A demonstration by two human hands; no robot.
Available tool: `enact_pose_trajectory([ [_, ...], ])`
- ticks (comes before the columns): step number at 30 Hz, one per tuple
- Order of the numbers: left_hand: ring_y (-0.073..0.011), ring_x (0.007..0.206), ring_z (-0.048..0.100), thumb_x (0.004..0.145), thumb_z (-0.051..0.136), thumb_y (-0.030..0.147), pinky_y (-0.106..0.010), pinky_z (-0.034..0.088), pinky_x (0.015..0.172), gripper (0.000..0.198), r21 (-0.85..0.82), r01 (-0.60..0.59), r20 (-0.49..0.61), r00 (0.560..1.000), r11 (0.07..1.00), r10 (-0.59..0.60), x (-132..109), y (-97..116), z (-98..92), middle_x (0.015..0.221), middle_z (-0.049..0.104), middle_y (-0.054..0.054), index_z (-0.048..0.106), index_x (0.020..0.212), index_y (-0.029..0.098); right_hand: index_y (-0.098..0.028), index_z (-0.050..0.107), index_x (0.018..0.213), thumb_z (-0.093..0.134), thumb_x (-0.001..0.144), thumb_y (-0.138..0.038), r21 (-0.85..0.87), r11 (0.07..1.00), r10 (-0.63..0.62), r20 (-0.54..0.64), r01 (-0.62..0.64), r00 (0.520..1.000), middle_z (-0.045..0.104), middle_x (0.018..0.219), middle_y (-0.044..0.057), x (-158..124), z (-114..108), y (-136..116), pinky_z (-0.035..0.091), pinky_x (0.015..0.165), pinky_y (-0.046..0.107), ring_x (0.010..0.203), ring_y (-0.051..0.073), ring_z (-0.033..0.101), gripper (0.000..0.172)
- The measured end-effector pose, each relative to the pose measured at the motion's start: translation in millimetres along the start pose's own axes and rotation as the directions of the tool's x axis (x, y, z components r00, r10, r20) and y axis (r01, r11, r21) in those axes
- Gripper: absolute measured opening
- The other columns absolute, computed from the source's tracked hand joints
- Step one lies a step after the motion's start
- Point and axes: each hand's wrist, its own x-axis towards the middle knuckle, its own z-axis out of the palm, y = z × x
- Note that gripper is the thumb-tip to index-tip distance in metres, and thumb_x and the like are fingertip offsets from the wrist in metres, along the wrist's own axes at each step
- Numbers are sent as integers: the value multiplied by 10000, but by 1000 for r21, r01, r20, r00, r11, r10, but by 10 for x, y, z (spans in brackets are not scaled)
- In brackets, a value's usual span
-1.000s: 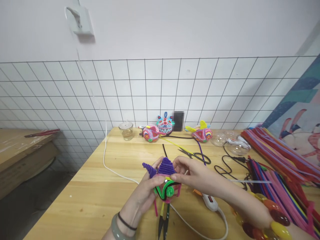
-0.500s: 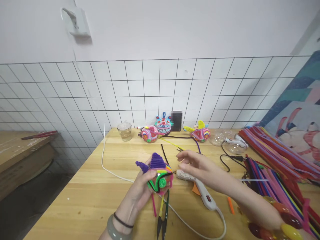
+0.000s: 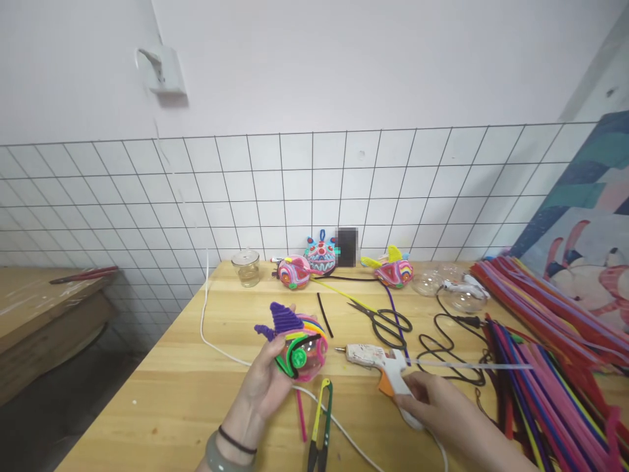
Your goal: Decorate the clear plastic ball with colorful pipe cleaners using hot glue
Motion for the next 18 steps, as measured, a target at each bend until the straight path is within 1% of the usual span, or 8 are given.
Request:
enact_pose_trajectory([
  [4,-287,1127,595,709,733,290,-473,359,1027,684,-37,-19,55,998,999,21,-7,5,-31,1223,655,-116,489,1346,254,-218,372,477,629,619,-306,53,999,-2,85,-2,996,362,465,-61,30,-19,-99,225,479,248,481,115,373,307],
  [7,-275,1154,579,744,707,305,-459,341,1042,745,-23,-34,117,992,999,37,-5,6,-70,1283,614,-131,385,1415,268,-228,364,492,590,626,-314,244,965,55,175,-97,983,356,454,-62,42,-24,-76,213,454,250,433,104,344,277],
  [10,-270,1189,553,759,694,336,-439,319,1060,799,14,-46,166,985,999,43,-5,4,-87,1328,578,-133,302,1453,273,-232,476,609,534,690,-413,502,807,177,293,-309,940,395,431,-62,12,10,-40,215,415,247,361,105,325,206],
  [11,-273,1190,551,758,696,345,-441,317,1061,819,24,-45,174,984,999,41,-7,4,-86,1341,567,-133,280,1460,276,-232,498,644,527,705,-440,569,753,175,310,-330,935,400,426,-64,-7,14,-42,227,414,249,354,107,324,219],
  [13,-279,1180,557,740,714,359,-445,317,1058,861,33,-41,182,983,999,35,-9,2,-80,1361,548,-137,259,1466,281,-227,517,665,545,720,-472,673,700,91,249,-240,964,432,439,-54,-60,-11,-84,283,445,258,386,118,363,253],
  [15,-280,1167,567,712,742,367,-442,322,1054,893,27,-35,181,983,999,29,-12,1,-71,1364,545,-137,265,1463,289,-221,533,675,579,721,-500,727,683,-18,104,-63,994,526,510,-16,-133,-87,-177,344,514,271,482,146,453,287],
  [17,-273,1165,571,684,768,370,-426,334,1047,919,11,-35,170,985,999,33,-13,1,-66,1339,569,-134,278,1458,295,-216,566,739,600,725,-533,742,667,-94,-5,67,996,591,589,13,-219,-191,-303,361,561,277,564,169,493,319],
  [18,-270,1165,572,675,776,366,-420,342,1041,925,4,-35,162,986,999,34,-13,2,-66,1322,584,-131,283,1455,298,-213,582,783,593,740,-556,742,666,-112,-2,76,994,588,576,13,-262,-243,-367,343,543,276,543,164,471,346],
])
